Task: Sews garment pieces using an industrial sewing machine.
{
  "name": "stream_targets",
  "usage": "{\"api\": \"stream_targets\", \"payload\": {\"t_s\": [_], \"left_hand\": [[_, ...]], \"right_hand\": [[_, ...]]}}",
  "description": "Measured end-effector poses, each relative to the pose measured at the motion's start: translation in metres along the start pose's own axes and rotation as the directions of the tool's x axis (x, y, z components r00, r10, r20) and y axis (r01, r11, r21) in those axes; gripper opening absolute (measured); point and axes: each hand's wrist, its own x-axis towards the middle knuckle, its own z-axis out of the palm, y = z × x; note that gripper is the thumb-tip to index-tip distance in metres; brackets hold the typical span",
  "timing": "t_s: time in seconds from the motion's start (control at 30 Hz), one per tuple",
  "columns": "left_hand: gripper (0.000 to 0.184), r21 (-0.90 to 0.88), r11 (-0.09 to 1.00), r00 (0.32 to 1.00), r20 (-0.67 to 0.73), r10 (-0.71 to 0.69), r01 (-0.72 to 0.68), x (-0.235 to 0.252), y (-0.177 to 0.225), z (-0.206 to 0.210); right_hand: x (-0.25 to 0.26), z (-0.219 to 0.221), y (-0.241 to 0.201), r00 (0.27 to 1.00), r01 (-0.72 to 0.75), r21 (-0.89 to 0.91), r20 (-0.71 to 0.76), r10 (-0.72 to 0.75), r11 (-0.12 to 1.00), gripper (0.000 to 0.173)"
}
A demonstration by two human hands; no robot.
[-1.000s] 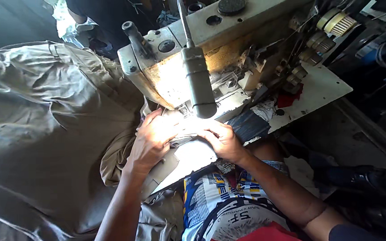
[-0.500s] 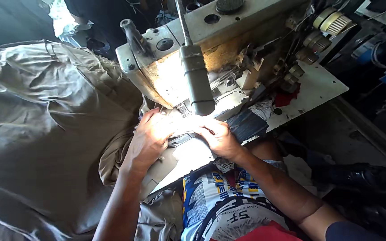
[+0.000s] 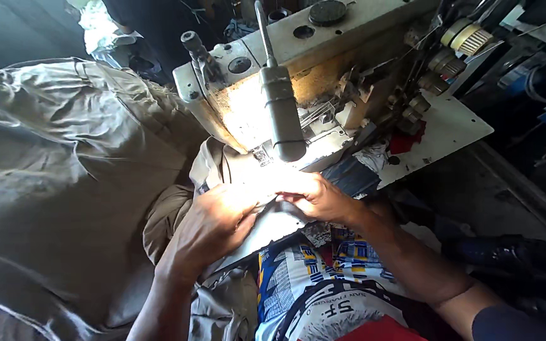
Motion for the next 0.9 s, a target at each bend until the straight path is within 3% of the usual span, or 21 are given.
{"api": "stream_targets", "payload": {"t_s": [0.1,0.2,0.27,0.37,0.43,0.57,0.9], "left_hand": [[0.018,-0.074,0.997,1.0,-0.005,-0.005,0.005,-0.004,0.009,0.008],[0.016,-0.122,0.992,0.995,-0.095,0.001,-0.013,-0.006,0.014,0.024],[0.019,-0.047,0.999,0.985,-0.173,-0.015,0.007,-0.008,0.013,0.037],[0.034,0.185,0.982,0.993,-0.119,-0.018,0.04,-0.011,0.001,0.051],[0.028,0.248,0.968,0.992,-0.126,0.004,0.028,-0.015,-0.008,0.056],[0.019,0.255,0.967,0.989,-0.136,0.049,-0.013,-0.01,-0.004,0.051],[0.023,0.247,0.969,0.993,-0.111,0.035,-0.007,0.005,-0.017,0.038]], "right_hand": [[-0.003,0.001,-0.002,0.999,0.026,0.046,0.046,-0.028,0.999,0.02],[-0.008,0.003,-0.002,0.997,0.073,0.099,0.01,-0.075,0.992,0.018],[-0.013,0.002,-0.003,0.995,0.089,0.116,-0.055,-0.083,0.989,0.016],[-0.021,0.004,-0.003,0.989,0.047,0.14,-0.148,-0.026,0.989,0.012],[-0.029,0.008,0.0,0.985,-0.002,0.159,-0.171,0.03,0.987,0.011],[-0.035,0.015,-0.001,0.974,-0.043,0.211,-0.209,0.089,0.976,0.011],[-0.019,0.018,-0.003,0.944,-0.143,0.273,-0.25,0.214,0.951,0.011]]}}
